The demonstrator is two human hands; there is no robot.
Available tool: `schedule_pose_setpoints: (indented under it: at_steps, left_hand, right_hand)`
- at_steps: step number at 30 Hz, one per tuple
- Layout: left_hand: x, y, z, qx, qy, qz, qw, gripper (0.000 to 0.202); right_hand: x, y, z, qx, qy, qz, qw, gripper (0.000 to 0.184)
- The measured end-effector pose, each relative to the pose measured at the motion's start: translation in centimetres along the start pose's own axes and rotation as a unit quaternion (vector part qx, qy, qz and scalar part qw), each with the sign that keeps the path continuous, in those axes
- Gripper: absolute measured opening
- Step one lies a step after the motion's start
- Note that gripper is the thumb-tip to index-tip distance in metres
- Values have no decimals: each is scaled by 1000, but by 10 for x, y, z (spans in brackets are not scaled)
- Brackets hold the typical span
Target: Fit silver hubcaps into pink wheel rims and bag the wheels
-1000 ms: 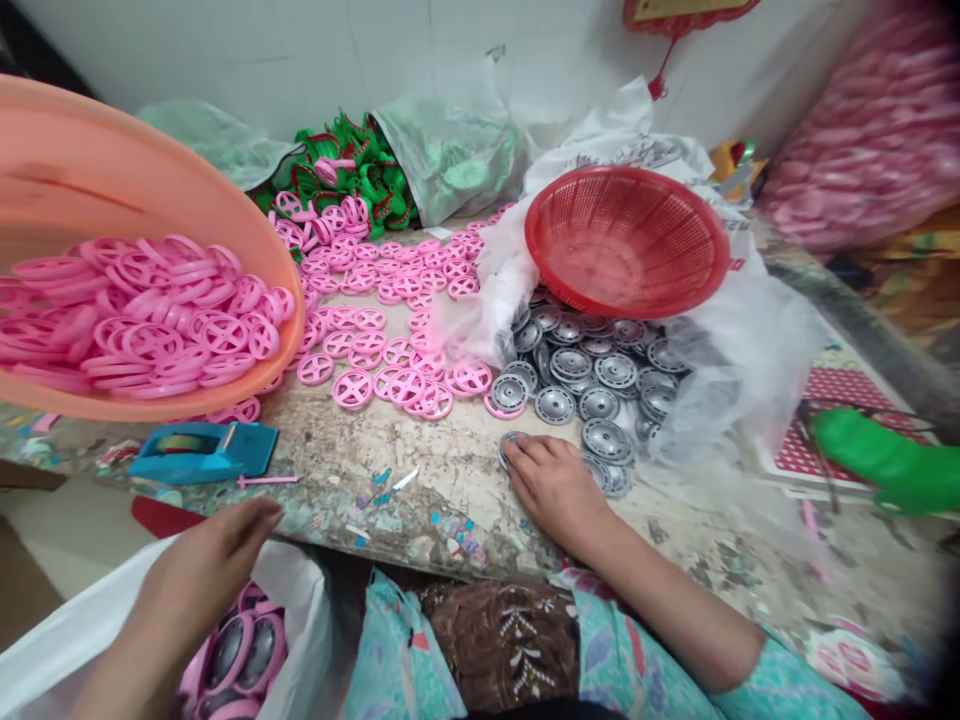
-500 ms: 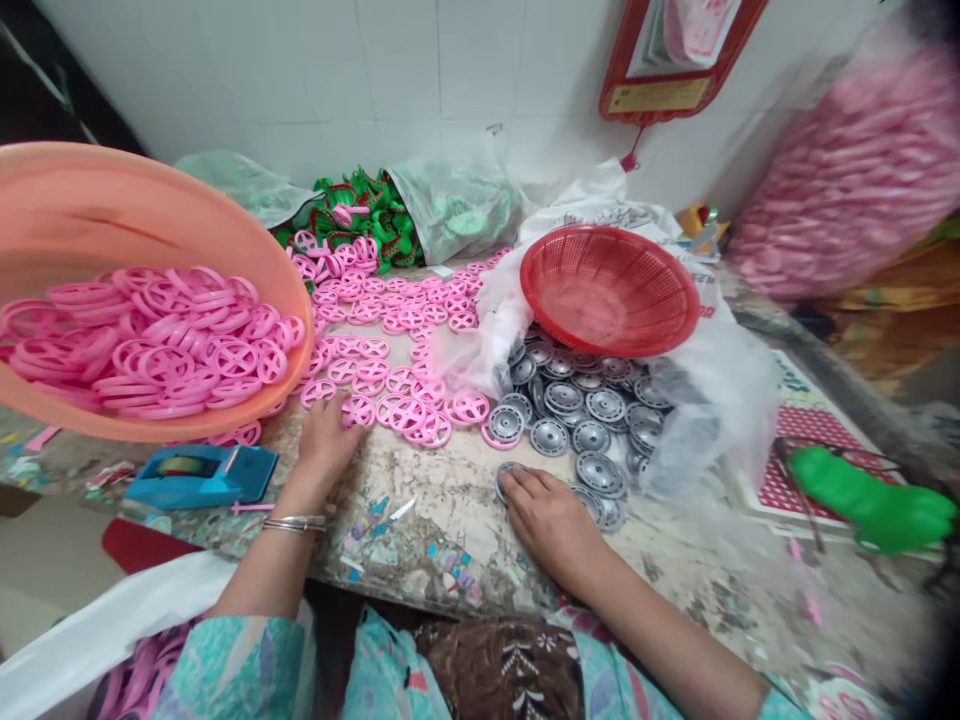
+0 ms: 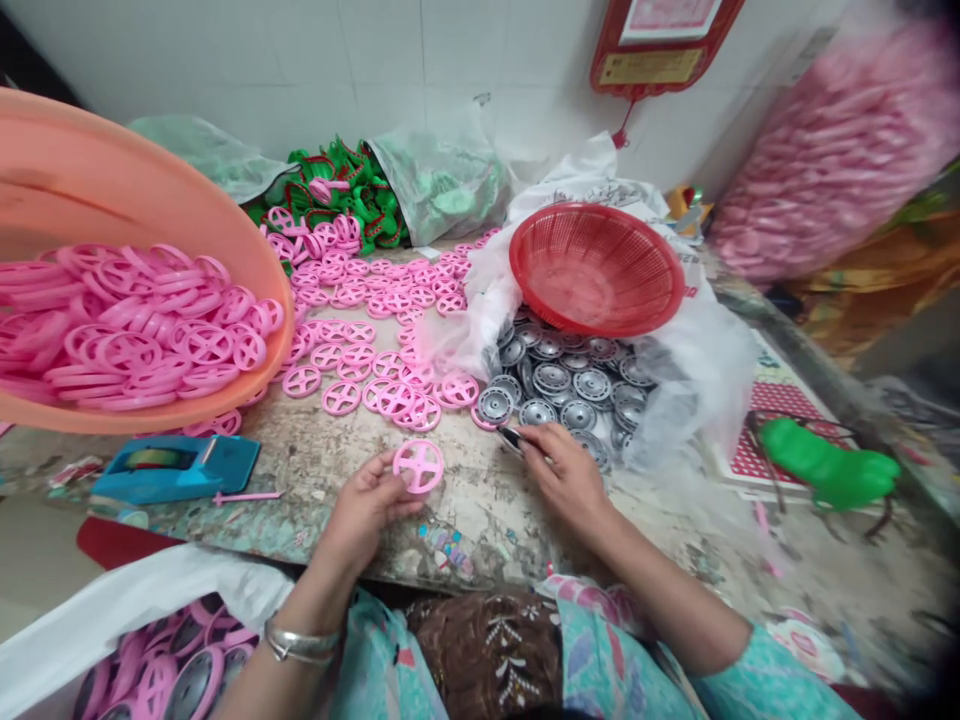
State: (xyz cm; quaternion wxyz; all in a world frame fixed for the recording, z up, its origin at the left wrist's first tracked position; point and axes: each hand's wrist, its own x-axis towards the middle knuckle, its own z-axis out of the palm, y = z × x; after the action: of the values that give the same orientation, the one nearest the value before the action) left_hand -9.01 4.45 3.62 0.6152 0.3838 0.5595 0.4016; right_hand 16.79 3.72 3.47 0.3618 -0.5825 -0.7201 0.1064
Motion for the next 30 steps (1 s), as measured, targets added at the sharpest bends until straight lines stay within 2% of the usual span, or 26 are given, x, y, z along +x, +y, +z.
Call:
schedule_pose_setpoints:
  at_steps: [3, 6, 8, 10, 12, 15, 17, 21, 23, 27, 30]
  left_hand:
    - [-9, -8, 25, -112, -37, -47, 992, 42]
    - [-9, -11, 37, -145, -38, -48, 988, 42]
    - [-8, -11, 38, -151, -32, -43, 987, 41]
    - [-9, -12, 40, -155, -29, -40, 987, 41]
    - [-11, -12, 43, -157, -37, -39, 986, 40]
    - [-17, -12, 52, -161, -67, -40, 984, 40]
    - [-20, -12, 58, -163, -83, -35, 982, 40]
    - [-24, -14, 60, -166, -111, -17, 980, 39]
    - [-24, -14, 57, -168, -127, -17, 978, 37]
    - [-26, -15, 54, -160, -122, -12, 980, 35]
    - [-26, -17, 54, -143, -110, -13, 984, 28]
  right_hand:
    - [0, -15, -2, -58, 20, -32, 998, 24]
    - [-1, -22, -6, -141, -2, -53, 989, 21]
    - [-1, -22, -10, -99, -4, -32, 995, 19]
    - [0, -21, -12, 21, 30, 23, 999, 17]
    - [0, -23, -11, 160, 50, 90, 982, 16]
    - [-4, -32, -5, 293, 3, 144, 945, 18]
    - [-8, -39, 0, 290, -28, 128, 948, 18]
    - [-14, -44, 4, 189, -19, 51, 980, 21]
    - [-14, -42, 3, 196, -39, 52, 979, 26]
    - [-15, -39, 3, 250, -128, 97, 955, 34]
    - [-19, -44, 6, 239, -135, 90, 957, 30]
